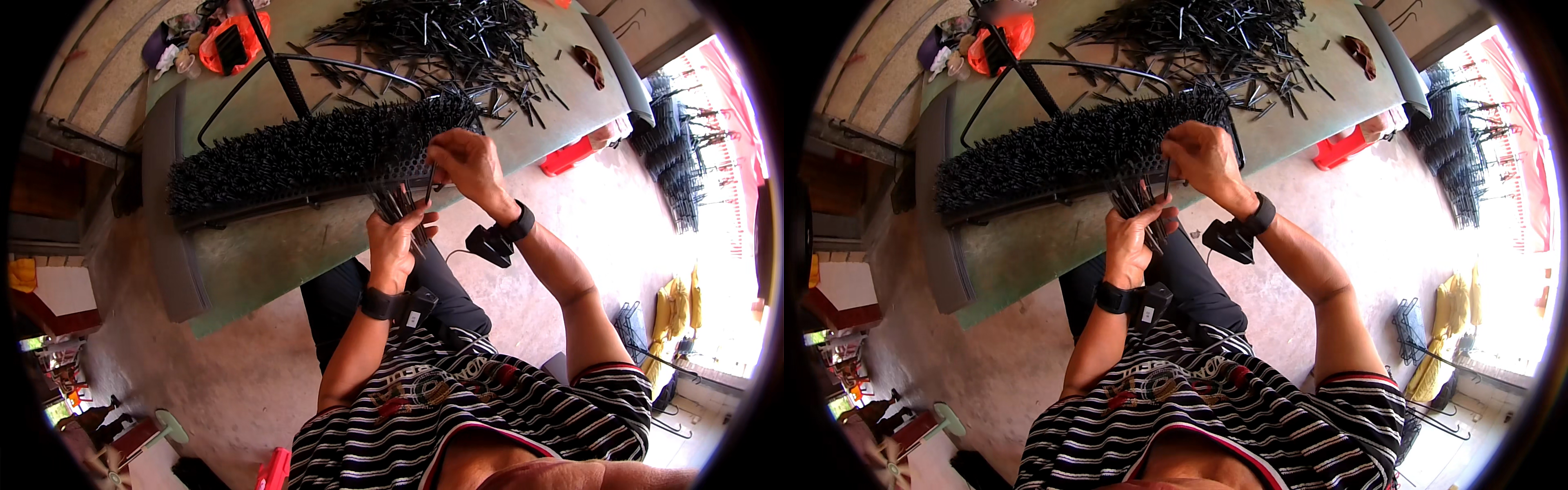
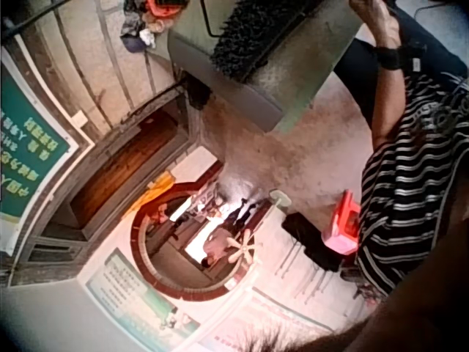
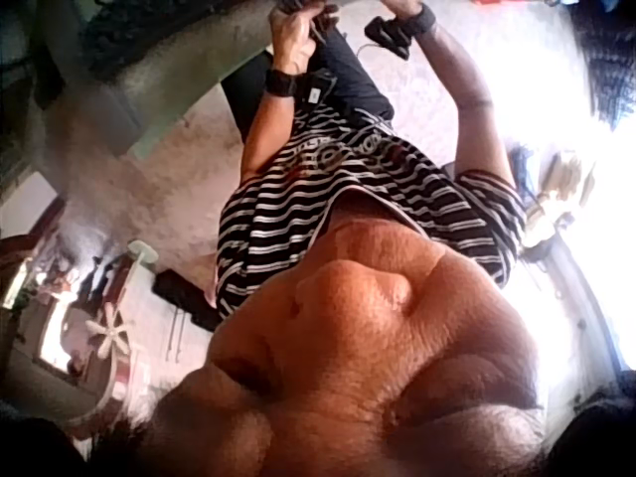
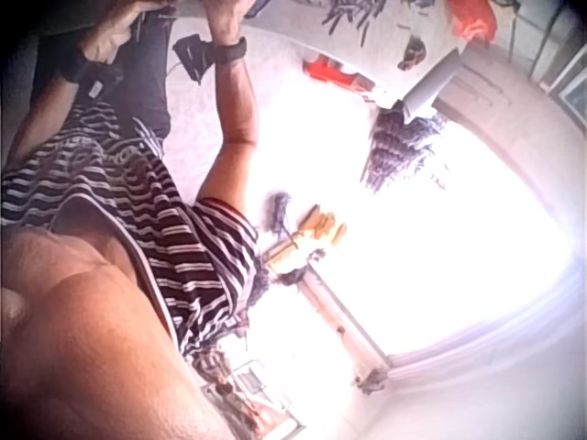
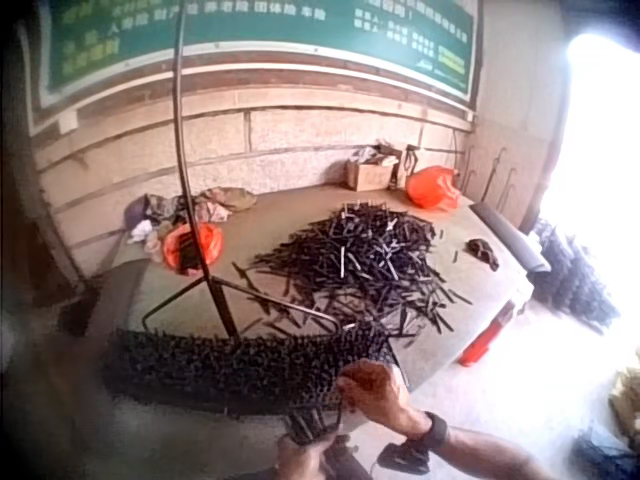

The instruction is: The person inserts black bristles into the holes of a broom head base. They pick up bundles of bristles from a pile on the table and push them into the base one by one, gradually filling the broom head.

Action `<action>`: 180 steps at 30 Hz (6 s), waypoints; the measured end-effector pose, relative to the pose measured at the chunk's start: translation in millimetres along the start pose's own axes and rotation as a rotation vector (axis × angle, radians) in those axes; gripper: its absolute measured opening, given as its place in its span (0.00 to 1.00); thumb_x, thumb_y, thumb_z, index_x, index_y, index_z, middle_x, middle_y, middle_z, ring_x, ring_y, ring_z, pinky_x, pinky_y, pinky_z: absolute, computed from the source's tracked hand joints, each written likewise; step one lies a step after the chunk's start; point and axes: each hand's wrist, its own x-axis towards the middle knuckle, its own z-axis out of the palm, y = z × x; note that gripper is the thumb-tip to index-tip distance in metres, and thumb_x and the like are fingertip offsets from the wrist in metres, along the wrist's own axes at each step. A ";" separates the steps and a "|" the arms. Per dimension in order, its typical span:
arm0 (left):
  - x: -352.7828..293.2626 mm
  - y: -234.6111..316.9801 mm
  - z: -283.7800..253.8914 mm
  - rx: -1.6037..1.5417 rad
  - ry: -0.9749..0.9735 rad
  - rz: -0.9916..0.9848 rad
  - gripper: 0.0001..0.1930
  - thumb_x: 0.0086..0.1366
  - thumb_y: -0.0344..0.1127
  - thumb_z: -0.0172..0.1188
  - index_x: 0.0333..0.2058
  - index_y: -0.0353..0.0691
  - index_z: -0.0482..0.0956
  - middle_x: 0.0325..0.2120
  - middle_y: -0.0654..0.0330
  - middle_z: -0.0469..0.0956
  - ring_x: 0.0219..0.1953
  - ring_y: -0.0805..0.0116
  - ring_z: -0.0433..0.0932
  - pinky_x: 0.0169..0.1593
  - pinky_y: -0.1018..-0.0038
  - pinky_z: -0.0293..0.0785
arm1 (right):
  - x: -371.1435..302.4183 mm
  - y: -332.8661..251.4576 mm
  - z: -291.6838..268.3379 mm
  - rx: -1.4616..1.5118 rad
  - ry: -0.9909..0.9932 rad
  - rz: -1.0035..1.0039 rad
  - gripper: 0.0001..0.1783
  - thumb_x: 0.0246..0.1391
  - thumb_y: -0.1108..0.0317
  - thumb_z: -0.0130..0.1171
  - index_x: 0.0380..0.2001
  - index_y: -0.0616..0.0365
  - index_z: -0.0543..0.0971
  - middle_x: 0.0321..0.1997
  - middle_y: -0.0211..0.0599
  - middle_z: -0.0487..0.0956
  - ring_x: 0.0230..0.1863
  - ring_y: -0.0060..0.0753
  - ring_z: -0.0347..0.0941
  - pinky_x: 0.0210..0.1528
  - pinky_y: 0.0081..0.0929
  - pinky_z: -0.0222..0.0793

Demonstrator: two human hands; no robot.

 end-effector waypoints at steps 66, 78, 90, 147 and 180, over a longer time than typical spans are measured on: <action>0.9 -1.3 -9.7 -0.066 0.069 -0.049 0.07 0.53 0.21 0.60 0.32 0.35 0.76 0.29 0.57 0.77 0.28 0.61 0.79 0.29 0.66 0.79 | -4.1 4.1 10.4 -0.546 -0.266 -0.266 0.10 0.44 0.66 0.63 0.22 0.63 0.79 0.16 0.39 0.75 0.18 0.31 0.72 0.22 0.26 0.65; 1.0 1.5 -10.3 -0.076 0.116 -0.003 0.10 0.54 0.21 0.58 0.36 0.35 0.73 0.30 0.57 0.77 0.31 0.62 0.78 0.32 0.66 0.77 | -7.5 -2.4 35.2 -0.079 0.195 -0.412 0.10 0.53 0.78 0.53 0.40 0.64 0.70 0.25 0.38 0.78 0.26 0.26 0.79 0.23 0.19 0.71; 4.4 -2.1 -19.0 -0.112 0.132 0.012 0.09 0.54 0.21 0.57 0.35 0.36 0.75 0.28 0.61 0.74 0.28 0.64 0.76 0.31 0.65 0.78 | 4.0 10.3 32.3 -0.689 -0.050 -0.783 0.10 0.45 0.78 0.56 0.34 0.60 0.73 0.30 0.41 0.75 0.28 0.45 0.74 0.25 0.33 0.69; 6.4 -11.6 -13.2 -0.102 0.027 -0.037 0.08 0.54 0.25 0.61 0.34 0.38 0.76 0.27 0.60 0.76 0.23 0.66 0.76 0.24 0.71 0.76 | -11.7 21.3 10.5 -0.242 -0.137 -0.059 0.10 0.43 0.65 0.63 0.24 0.62 0.80 0.17 0.37 0.77 0.19 0.25 0.75 0.22 0.24 0.68; 6.3 -11.4 -8.6 -0.023 0.048 -0.057 0.09 0.55 0.23 0.59 0.36 0.38 0.76 0.28 0.58 0.77 0.29 0.63 0.78 0.30 0.66 0.79 | -15.2 10.1 -0.3 -0.109 -0.123 0.085 0.09 0.48 0.70 0.60 0.26 0.67 0.78 0.18 0.35 0.77 0.18 0.18 0.73 0.19 0.20 0.67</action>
